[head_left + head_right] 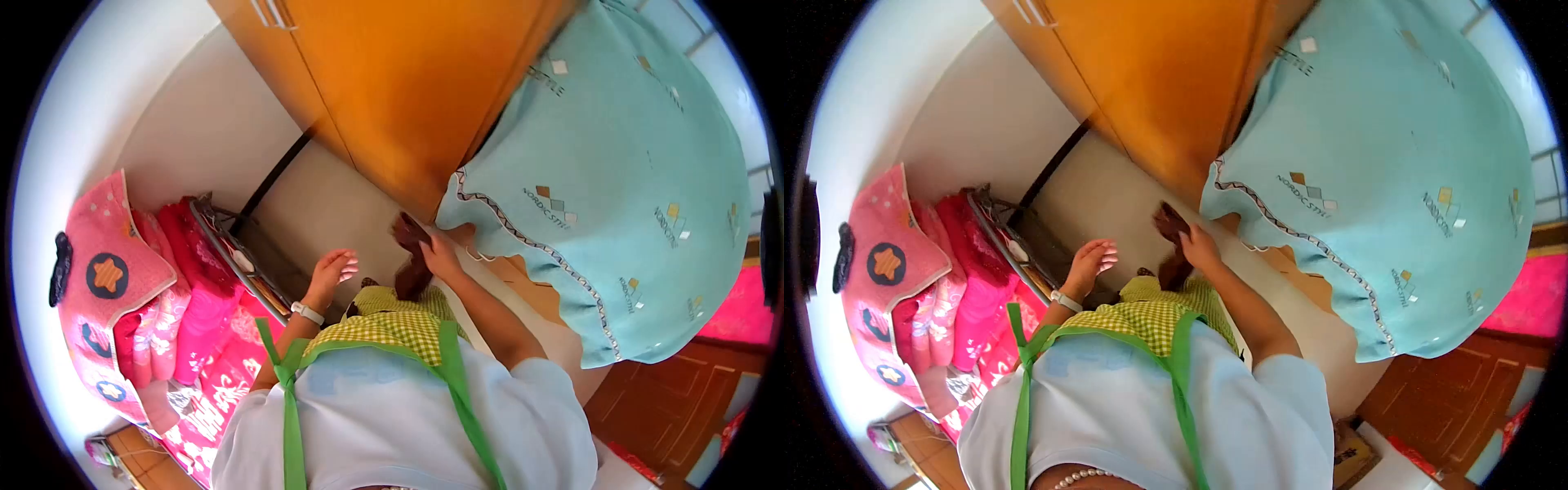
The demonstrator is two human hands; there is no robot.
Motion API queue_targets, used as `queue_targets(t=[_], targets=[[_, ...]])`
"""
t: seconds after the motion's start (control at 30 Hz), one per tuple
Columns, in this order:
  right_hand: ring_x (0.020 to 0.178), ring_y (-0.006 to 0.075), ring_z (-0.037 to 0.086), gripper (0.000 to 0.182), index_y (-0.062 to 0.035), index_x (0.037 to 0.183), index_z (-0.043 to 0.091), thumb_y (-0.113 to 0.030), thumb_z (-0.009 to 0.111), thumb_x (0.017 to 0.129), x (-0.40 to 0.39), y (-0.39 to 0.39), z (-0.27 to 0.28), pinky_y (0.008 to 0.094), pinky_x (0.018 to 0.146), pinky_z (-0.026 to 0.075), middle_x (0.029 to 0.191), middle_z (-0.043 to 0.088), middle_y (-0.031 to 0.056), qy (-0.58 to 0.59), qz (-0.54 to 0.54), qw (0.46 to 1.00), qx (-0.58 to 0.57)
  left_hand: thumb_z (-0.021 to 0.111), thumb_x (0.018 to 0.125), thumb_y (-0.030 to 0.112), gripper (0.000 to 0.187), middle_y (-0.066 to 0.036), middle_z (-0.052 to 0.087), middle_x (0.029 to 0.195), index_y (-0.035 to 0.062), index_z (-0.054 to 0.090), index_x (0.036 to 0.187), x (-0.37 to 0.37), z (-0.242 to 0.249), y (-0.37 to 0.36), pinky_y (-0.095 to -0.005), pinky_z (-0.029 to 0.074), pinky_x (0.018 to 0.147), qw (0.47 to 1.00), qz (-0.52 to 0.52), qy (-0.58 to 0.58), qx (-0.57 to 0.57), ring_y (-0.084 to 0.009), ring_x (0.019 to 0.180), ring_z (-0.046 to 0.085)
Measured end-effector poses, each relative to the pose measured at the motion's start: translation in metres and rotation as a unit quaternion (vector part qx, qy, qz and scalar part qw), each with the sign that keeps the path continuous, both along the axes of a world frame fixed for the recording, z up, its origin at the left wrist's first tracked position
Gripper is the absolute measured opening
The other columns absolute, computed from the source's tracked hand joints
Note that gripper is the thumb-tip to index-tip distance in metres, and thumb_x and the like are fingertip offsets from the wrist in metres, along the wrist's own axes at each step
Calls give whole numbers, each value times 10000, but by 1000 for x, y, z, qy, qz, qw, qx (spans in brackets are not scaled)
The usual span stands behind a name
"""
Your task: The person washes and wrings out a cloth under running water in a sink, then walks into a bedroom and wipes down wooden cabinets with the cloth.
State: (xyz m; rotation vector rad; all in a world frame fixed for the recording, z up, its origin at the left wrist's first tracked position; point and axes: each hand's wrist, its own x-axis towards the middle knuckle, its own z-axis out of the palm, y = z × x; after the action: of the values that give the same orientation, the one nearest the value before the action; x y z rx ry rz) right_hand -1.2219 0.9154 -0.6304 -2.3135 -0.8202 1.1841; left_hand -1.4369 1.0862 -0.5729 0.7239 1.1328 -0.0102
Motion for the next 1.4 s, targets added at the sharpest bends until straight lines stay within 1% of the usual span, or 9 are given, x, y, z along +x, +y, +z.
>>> queue_targets(t=[0.17,0.23,0.3,0.6,0.83,0.97,1.07,1.27,1.4], targets=[[794,298,599,367,12,1000,567,-293,572,796,61,-213,-15,384,690,463,880,617,175,54,-214,958,-185,487,876,197,210,-27,587,901,59,555,1019,133,-5,-50,-228,433,703,977,-204,-46,37,-117,782,557],[728,198,598,356,-19,1018,578,-292,581,789,72,-296,-21,368,568,495,845,612,109,180,-618,763,-62,490,874,191,210,-27,584,901,57,553,1022,196,-13,-71,-229,433,706,949,-296,-85,65,-116,788,553],[737,239,597,413,76,1004,539,-277,575,793,87,-347,4,355,648,491,820,604,130,21,-585,799,-138,494,871,186,210,-26,580,902,54,551,1024,257,-20,-90,-230,433,709,911,-380,-134,90,-115,794,549],[896,197,550,489,-103,1139,512,-397,590,756,64,-364,69,347,703,442,1051,562,77,33,-912,389,123,539,846,169,330,-80,538,1046,50,485,1149,452,-44,-210,-273,432,791,607,-713,-327,129,-143,942,525],[899,194,534,249,-36,1009,514,-190,404,848,1,-401,8,392,851,403,967,567,75,128,-872,277,384,579,823,251,624,-241,362,1280,-29,281,1294,452,-106,-377,-343,395,893,604,-706,-271,252,-285,1116,453],[997,239,506,281,1,1048,531,-145,457,819,-33,-467,-68,343,883,394,1074,537,109,154,-856,327,370,592,796,235,409,-254,569,996,-80,532,1051,435,-88,-471,-365,416,828,632,-647,-241,352,-333,949,549],[1144,275,401,398,20,1117,503,-161,570,768,-24,-514,-93,337,935,356,1233,422,131,190,-849,387,304,583,825,279,450,-210,568,1055,-100,522,1061,434,-96,-522,-326,399,866,385,-572,-502,522,-296,1001,529],[1259,299,265,477,39,1090,531,-220,682,720,-21,-555,-217,346,1005,292,1386,222,146,127,-779,516,334,544,841,83,234,-78,591,1023,-73,560,1014,402,-117,-601,-264,413,812,678,-579,-267,364,-160,923,539],[1256,285,249,313,-75,1009,615,-182,691,725,32,-504,-298,367,1021,256,1358,248,126,106,-766,475,420,526,850,86,234,-79,576,1044,-76,559,1016,407,-164,-631,-271,399,821,598,-570,-401,397,-161,918,525]])
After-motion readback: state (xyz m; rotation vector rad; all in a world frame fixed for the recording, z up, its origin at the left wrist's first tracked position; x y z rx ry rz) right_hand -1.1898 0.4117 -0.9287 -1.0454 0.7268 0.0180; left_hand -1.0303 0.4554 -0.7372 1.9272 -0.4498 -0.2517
